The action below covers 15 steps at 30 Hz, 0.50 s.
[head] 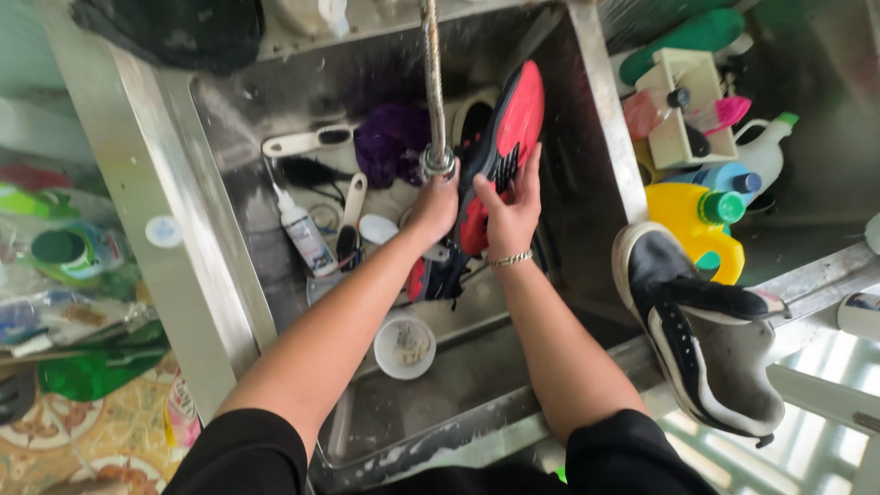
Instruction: Clean and scrub shoes at a sink using a brush and soap.
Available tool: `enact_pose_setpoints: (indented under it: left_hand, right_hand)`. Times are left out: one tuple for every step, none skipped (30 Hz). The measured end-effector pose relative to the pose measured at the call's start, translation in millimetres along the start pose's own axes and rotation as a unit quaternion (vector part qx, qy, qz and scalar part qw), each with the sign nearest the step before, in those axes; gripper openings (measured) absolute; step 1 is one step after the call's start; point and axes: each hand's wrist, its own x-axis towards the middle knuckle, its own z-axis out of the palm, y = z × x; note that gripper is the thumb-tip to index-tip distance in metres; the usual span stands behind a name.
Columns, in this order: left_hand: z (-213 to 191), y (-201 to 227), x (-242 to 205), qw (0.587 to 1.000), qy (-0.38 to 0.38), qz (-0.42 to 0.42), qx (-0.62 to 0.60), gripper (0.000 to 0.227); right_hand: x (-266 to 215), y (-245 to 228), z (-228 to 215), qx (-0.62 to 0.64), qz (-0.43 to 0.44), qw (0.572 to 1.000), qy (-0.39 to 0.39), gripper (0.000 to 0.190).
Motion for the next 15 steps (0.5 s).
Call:
enact_pose_setpoints:
  left_hand:
    - [-4.0,13.8,-2.9,1.000,0.001,0.007,0.001,0.049]
    - [-7.9,27.2,-6.2,0.998,-0.002,-0.069,-0.007,0.050]
    - [-12.3,41.3,-7.7,0.990,-0.003,-0.143,-0.015,0.052]
    - [-13.7,42.6,-6.8,0.991,-0.001,-0.135,-0.015,0.052]
    - [-15.4,43.4,-6.5,0.991,0.008,-0.134,-0.026,0.048]
    - [-16.9,44.3,-6.3,0.990,0.017,-0.133,-0.037,0.044]
    - [-12.8,25.5,-3.9,0.992,0.018,-0.123,-0.036,0.044]
    - [-8.6,6.6,-0.4,0.991,0.064,-0.105,-0.049,0.037]
    - [-2.3,-11.9,3.6,0.988,0.108,-0.086,-0.064,0.030]
    - [-8.6,-4.5,4.8,0.989,0.106,-0.076,-0.064,0.030]
    - [-13.6,2.3,3.4,0.982,0.122,-0.105,-0.096,0.029]
    - [-18.4,8.8,2.0,0.973,0.136,-0.134,-0.128,0.029]
    - [-19.3,6.9,2.3,0.975,0.132,-0.125,-0.128,0.029]
    - [-20.0,4.8,3.0,0.966,0.139,-0.141,-0.169,0.029]
    - [-20.7,2.0,2.2,0.954,0.144,-0.159,-0.208,0.028]
  right_hand:
    - [-0.7,-0.6,-0.3,0.002,-0.007,1.000,0.000,0.102]
    - [-1.5,-1.0,-0.5,-0.041,-0.017,0.999,0.008,0.101]
    - [-0.3,-1.7,-0.1,-0.084,-0.030,0.996,0.017,0.100]
    - [-0.3,-2.4,0.7,-0.081,-0.038,0.996,0.017,0.100]
    - [-1.1,-2.8,1.6,-0.091,-0.031,0.995,0.024,0.100]
    - [-1.9,-3.1,2.3,-0.100,-0.025,0.994,0.032,0.100]
    - [-2.5,-2.8,3.2,-0.097,-0.034,0.994,0.035,0.100]
    - [-2.9,-2.4,3.9,-0.122,-0.048,0.991,0.031,0.099]
    - [-3.5,-2.2,3.0,-0.149,-0.061,0.986,0.029,0.099]
    - [-3.6,-5.9,7.5,-0.148,-0.070,0.986,0.033,0.099]
    - [-5.7,-9.6,11.0,-0.150,-0.041,0.987,0.040,0.100]
    - [-7.6,-13.1,14.2,-0.151,-0.013,0.987,0.047,0.101]
    - [-8.3,-12.2,14.8,-0.150,-0.020,0.987,0.053,0.101]
    - [-8.6,-11.0,15.1,-0.131,-0.002,0.990,0.043,0.100]
    - [-10.5,-9.5,15.4,-0.112,0.017,0.993,0.035,0.098]
